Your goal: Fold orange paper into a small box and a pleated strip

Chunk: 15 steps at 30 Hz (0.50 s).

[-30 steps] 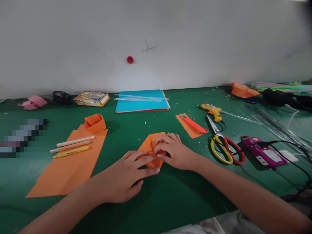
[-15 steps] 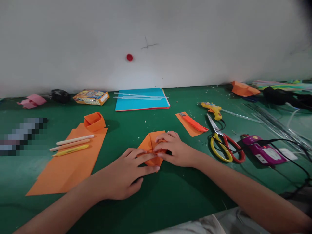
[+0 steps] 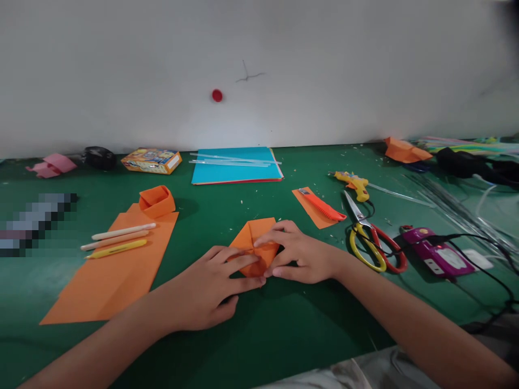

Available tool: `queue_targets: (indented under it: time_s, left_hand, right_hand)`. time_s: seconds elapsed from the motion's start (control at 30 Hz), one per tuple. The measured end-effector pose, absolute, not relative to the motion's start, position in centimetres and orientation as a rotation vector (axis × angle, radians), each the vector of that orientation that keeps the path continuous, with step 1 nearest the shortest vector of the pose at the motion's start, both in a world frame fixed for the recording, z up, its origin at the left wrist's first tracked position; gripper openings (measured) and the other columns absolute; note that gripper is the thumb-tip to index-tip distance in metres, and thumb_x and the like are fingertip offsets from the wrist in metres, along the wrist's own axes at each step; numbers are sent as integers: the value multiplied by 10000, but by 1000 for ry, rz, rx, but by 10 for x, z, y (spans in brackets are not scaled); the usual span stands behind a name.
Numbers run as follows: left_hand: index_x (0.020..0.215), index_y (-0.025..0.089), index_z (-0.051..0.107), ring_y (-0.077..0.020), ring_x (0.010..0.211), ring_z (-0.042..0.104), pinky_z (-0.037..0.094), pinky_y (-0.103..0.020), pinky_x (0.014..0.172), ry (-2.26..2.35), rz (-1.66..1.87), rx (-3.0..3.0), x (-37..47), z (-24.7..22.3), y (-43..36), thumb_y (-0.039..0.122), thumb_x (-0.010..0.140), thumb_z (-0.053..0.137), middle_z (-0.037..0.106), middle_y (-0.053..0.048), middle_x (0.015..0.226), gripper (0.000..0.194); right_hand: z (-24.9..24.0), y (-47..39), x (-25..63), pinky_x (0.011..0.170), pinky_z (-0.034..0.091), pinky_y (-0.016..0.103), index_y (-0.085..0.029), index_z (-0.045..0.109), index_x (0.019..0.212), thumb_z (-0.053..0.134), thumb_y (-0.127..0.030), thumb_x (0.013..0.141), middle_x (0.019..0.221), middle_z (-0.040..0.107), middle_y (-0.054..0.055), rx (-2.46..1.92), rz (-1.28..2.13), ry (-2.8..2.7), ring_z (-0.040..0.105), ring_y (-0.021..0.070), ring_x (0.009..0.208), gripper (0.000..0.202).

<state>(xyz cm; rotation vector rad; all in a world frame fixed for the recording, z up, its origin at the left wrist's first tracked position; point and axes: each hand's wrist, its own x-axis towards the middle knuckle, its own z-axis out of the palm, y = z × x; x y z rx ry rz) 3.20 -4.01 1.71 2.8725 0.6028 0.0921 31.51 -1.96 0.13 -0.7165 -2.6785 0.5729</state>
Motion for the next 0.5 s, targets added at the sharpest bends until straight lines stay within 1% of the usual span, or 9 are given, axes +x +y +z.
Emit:
queue_targets:
  time_s: [0.1,0.2,0.23,0.33,0.43,0.5]
  left_hand:
    - [1468,394,460,-303,1353,441,373,-502,1113,619,58,2867,32,17,-40,184,878,549,459,-20,1534,633]
    - [1450,404,484,-299,1329,460,380,-494,1105,629,65,2851,31,15,-40,187,874,556,466,-8,1531,619]
    - [1445,408,488,-298,1323,464,381,-491,1105,632,71,2846,30,15,-40,187,871,561,468,-5,1529,619]
    - [1447,416,482,-296,1321,463,375,-486,1112,637,83,2841,30,14,-40,178,864,566,476,-3,1520,636]
    - [1442,416,488,-295,1317,465,379,-479,1103,635,83,2840,30,14,-40,182,869,566,479,-2,1513,624]
    - [1435,411,497,-294,1315,467,378,-475,1101,635,85,2837,30,15,-40,189,875,565,481,-3,1511,606]
  right_hand:
    - [3,-17,320,1142,277,549,-334,820,969,605,-386,983,1478,553,6,-747,546,-2712,417,295,1364,221]
    - [4,-9,333,1138,288,612,-348,827,920,619,-389,974,1510,528,-23,-839,471,-2689,349,339,1416,219]
    - [5,-6,338,1140,281,640,-354,828,928,625,-392,970,1524,514,-30,-898,440,-2668,327,356,1428,211]
    - [6,3,354,1146,205,739,-378,828,927,621,-404,970,1566,460,-61,-1080,371,-2622,271,397,1460,213]
    - [6,6,360,1153,191,743,-362,829,897,597,-414,980,1610,388,-91,-1160,373,-2608,233,395,1485,252]
    - [7,5,358,1160,200,717,-340,828,871,592,-390,981,1610,390,-91,-1173,365,-2609,242,378,1482,266]
